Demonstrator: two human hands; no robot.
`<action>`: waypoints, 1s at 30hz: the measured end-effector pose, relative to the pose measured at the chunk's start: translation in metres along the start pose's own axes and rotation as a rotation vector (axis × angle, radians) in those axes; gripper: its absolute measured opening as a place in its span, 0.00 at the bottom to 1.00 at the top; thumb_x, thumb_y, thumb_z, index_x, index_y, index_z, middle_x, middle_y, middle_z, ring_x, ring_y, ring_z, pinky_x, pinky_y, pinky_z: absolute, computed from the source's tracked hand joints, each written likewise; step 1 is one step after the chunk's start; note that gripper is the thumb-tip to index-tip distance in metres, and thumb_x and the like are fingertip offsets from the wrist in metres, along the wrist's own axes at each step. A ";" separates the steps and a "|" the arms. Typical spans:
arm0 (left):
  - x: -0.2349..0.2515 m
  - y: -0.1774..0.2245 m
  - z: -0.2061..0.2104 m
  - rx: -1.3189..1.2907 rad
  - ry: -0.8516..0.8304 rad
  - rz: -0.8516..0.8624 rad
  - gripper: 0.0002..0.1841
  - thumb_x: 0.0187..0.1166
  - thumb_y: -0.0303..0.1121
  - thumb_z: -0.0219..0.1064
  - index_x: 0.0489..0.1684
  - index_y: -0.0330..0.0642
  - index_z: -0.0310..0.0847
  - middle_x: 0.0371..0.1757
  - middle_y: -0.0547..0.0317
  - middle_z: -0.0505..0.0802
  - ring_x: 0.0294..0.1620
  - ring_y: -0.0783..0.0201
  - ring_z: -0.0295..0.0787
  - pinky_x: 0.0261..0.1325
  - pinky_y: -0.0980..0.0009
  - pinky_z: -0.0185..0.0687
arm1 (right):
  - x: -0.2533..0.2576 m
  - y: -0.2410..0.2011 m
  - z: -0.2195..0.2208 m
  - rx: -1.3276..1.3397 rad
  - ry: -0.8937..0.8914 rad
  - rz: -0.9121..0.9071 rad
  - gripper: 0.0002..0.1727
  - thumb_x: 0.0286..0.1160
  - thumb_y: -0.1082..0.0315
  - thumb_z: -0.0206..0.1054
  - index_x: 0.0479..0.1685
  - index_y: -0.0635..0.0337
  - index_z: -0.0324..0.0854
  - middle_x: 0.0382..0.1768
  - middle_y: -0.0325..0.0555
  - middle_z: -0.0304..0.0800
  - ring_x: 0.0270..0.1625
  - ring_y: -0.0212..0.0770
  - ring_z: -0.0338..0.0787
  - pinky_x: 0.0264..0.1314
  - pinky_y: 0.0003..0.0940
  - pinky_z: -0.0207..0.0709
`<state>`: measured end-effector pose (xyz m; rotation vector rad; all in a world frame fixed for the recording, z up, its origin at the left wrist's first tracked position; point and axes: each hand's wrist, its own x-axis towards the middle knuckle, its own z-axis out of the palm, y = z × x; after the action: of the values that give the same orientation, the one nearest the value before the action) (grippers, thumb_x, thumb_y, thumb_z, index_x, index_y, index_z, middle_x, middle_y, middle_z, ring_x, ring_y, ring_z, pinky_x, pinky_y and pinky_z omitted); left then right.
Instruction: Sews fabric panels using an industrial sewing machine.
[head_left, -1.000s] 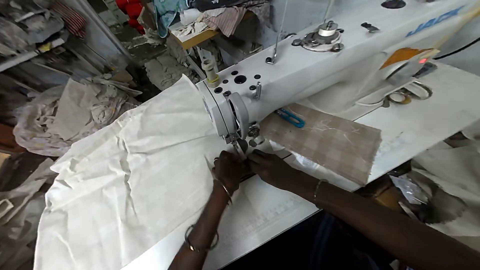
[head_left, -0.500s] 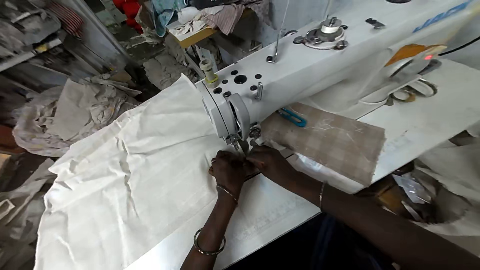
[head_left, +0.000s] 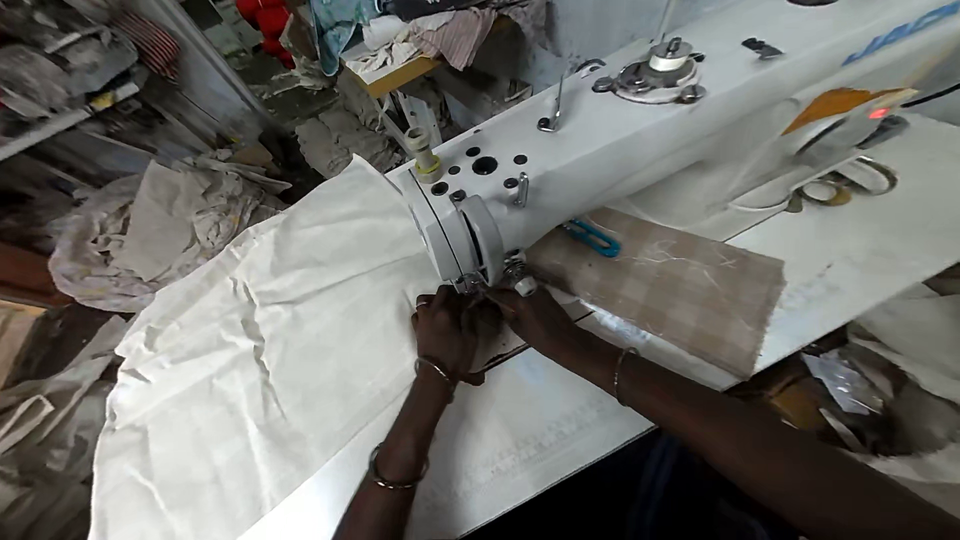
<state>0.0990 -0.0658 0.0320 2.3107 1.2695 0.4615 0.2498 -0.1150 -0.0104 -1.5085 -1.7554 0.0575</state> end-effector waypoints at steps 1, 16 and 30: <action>0.006 -0.008 -0.007 0.022 -0.054 0.054 0.11 0.80 0.24 0.63 0.49 0.30 0.92 0.60 0.35 0.89 0.66 0.31 0.79 0.63 0.33 0.69 | 0.000 0.002 0.000 0.020 0.014 0.006 0.10 0.64 0.83 0.70 0.42 0.70 0.93 0.39 0.60 0.93 0.45 0.58 0.94 0.52 0.47 0.87; -0.030 -0.010 0.014 0.267 -0.024 0.167 0.18 0.80 0.40 0.60 0.58 0.45 0.92 0.51 0.45 0.92 0.57 0.39 0.85 0.57 0.39 0.71 | -0.001 -0.010 -0.004 0.097 0.008 0.240 0.05 0.65 0.77 0.76 0.25 0.69 0.90 0.33 0.55 0.90 0.39 0.50 0.91 0.45 0.42 0.85; -0.029 0.017 0.025 0.209 0.028 -0.066 0.18 0.79 0.38 0.65 0.63 0.47 0.91 0.56 0.45 0.90 0.62 0.41 0.82 0.62 0.42 0.70 | -0.014 0.036 -0.134 -0.217 0.183 0.225 0.18 0.86 0.71 0.60 0.62 0.79 0.83 0.66 0.73 0.85 0.70 0.69 0.85 0.76 0.60 0.74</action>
<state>0.1086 -0.1048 0.0181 2.4297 1.4648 0.3541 0.3566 -0.1767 0.0545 -1.8037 -1.4792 -0.1573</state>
